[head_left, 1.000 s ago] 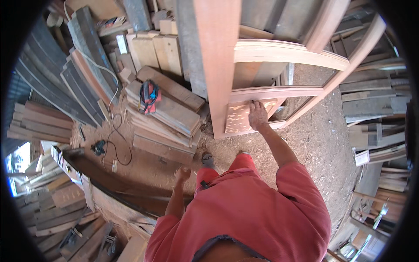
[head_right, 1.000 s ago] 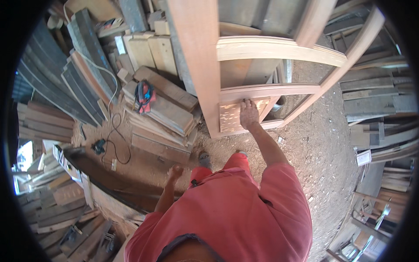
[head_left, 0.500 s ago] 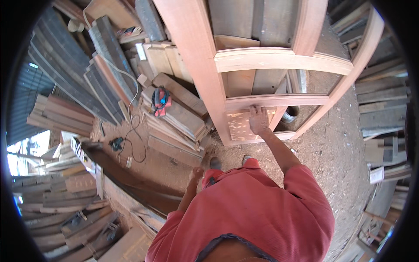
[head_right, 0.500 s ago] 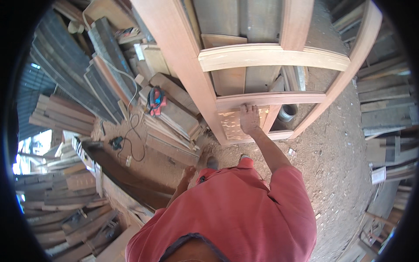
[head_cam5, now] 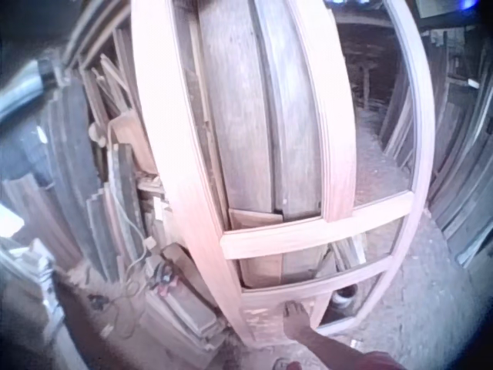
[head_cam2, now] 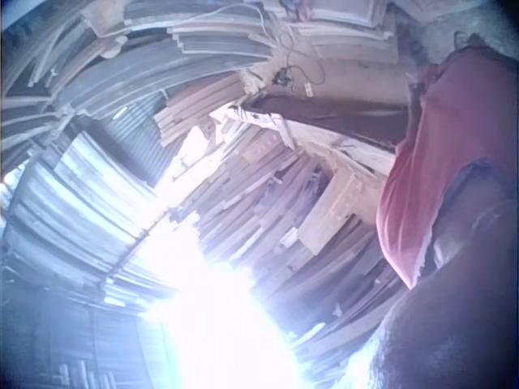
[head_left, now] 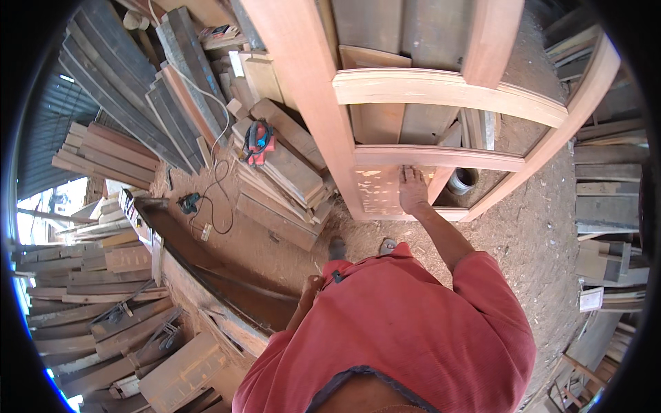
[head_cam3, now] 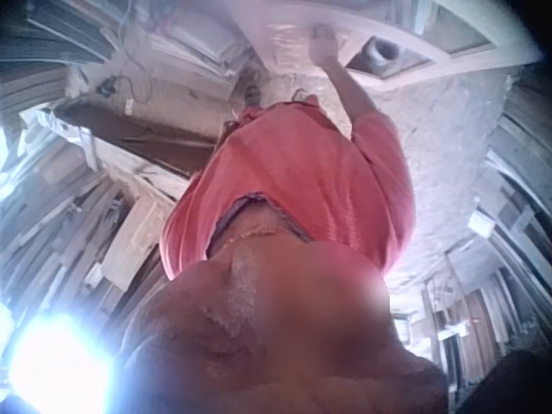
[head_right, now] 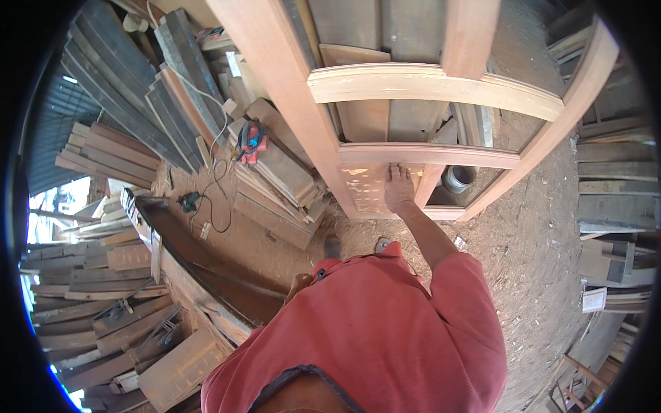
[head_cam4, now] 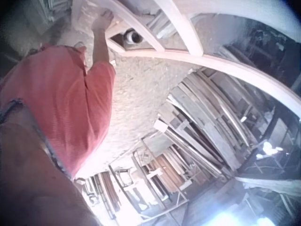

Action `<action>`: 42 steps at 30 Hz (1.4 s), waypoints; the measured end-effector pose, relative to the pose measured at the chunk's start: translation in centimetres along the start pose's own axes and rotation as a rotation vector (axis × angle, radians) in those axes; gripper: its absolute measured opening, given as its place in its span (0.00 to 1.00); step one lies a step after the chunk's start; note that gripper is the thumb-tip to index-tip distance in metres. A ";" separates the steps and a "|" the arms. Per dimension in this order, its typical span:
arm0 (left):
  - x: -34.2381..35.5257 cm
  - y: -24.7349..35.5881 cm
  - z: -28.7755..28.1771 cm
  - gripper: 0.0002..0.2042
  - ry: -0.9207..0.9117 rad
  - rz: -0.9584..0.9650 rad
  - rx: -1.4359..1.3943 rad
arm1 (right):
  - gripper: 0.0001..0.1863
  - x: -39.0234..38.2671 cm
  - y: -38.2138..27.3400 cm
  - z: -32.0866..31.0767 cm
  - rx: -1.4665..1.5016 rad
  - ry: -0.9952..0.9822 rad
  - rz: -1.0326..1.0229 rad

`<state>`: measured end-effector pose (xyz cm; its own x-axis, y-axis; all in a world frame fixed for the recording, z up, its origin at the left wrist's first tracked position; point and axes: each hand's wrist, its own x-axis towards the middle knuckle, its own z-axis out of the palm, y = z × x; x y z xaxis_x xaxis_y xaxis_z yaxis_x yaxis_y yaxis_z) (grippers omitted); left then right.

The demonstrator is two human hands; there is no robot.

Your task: The person measures a wooden panel with a tape measure, marks it with a pencil, and then fits the panel into a wooden door frame.

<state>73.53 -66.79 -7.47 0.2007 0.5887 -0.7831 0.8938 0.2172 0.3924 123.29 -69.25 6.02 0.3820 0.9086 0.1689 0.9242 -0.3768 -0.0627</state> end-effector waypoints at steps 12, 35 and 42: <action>2.2 5.9 -0.1 0.21 0.159 0.195 -0.092 | 0.33 0.5 -2.0 -1.9 0.149 -0.069 0.082; -1.9 0.3 4.6 0.25 0.057 -0.220 -0.195 | 0.31 3.3 3.2 2.2 -0.058 -0.162 -0.132; -2.7 -4.2 8.1 0.25 0.179 -0.245 -0.355 | 0.31 1.8 0.1 -0.1 -0.093 -0.204 -0.114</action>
<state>72.50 -75.60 -10.95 -0.0997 0.6053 -0.7897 0.7070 0.6015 0.3718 124.06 -67.65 6.46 0.2778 0.9601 -0.0325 0.9603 -0.2766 0.0376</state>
